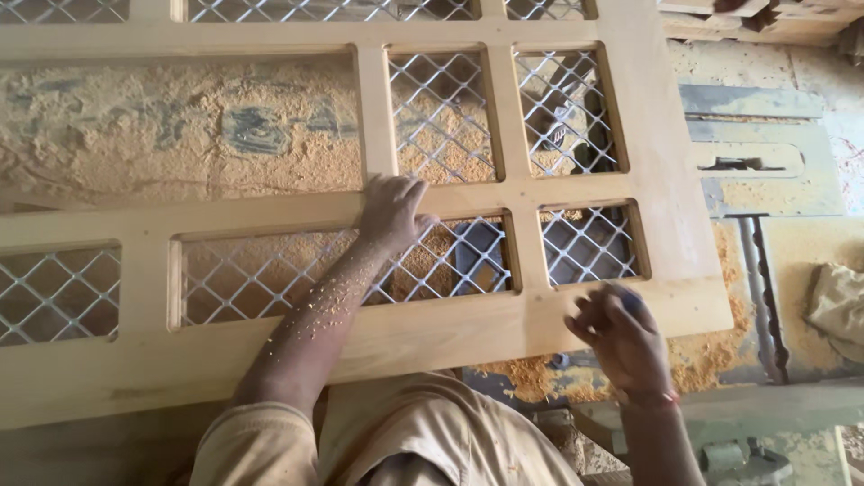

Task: The person sands the inner edges and lattice of a wooden window frame with a piece of sandpaper. They rub the sandpaper against the wood surfaces and along the boundaries of the metal mesh inserts, occasionally brushing away sawdust by hand.

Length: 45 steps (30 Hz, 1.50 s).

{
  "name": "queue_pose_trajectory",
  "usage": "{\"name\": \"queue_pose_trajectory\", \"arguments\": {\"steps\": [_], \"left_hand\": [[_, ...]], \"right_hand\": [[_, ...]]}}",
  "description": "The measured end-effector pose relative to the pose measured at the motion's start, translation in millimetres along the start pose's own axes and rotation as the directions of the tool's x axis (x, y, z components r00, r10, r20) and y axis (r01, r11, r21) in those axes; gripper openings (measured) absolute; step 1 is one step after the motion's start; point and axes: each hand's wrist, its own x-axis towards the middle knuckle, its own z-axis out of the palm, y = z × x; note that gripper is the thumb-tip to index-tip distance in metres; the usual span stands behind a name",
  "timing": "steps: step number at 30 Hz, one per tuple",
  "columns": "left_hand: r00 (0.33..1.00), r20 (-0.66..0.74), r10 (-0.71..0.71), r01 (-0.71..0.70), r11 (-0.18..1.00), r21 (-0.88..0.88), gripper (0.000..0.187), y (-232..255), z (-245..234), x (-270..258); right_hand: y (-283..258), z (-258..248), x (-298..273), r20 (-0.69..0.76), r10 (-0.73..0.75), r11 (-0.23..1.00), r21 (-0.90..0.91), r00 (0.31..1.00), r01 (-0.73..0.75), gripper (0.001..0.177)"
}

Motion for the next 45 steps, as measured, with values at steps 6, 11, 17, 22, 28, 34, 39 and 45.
{"name": "queue_pose_trajectory", "arguments": {"steps": [6,11,17,22,28,34,39,45], "left_hand": [[0.999,-0.045,-0.007,0.001,0.990,-0.143,0.079,-22.3,19.3,-7.1],[0.991,-0.086,-0.098,0.094,0.994,-0.054,0.085,-34.1,9.8,-23.3],[0.981,-0.099,-0.164,0.164,0.986,-0.008,0.099,-58.7,-26.8,-43.3],[0.975,-0.076,-0.207,0.202,0.977,-0.064,0.101,-59.5,-21.4,-46.2],[0.968,-0.121,-0.220,0.209,0.973,-0.101,0.096,-57.0,-23.1,-48.0],[0.987,-0.049,-0.150,0.148,0.988,-0.035,0.079,-51.4,-31.0,-44.0],[0.985,-0.039,-0.168,0.165,0.983,-0.076,0.079,-50.5,-32.1,-38.8],[0.988,-0.002,-0.153,0.153,0.988,0.007,0.079,-46.9,-36.0,-35.7]], "right_hand": [[37.6,131.2,131.8,0.546,-0.463,-0.050,-0.802,0.698,0.595,0.018],[61.7,166.9,205.0,0.753,-0.370,-0.339,-0.655,0.544,0.675,0.024],[111.3,199.6,201.8,0.793,-0.295,-0.265,-0.604,0.533,0.752,0.019],[129.5,217.0,201.8,0.771,-0.312,-0.299,-0.634,0.555,0.713,0.017],[117.5,205.7,195.9,0.776,-0.292,-0.339,-0.630,0.559,0.698,0.031],[113.0,185.2,196.2,0.704,-0.290,-0.387,-0.706,0.649,0.593,0.028],[92.3,141.7,209.6,0.502,-0.280,-0.484,-0.810,0.819,0.331,0.021],[128.9,163.9,207.6,0.754,-0.364,-0.509,-0.653,0.546,0.561,0.023]]}}
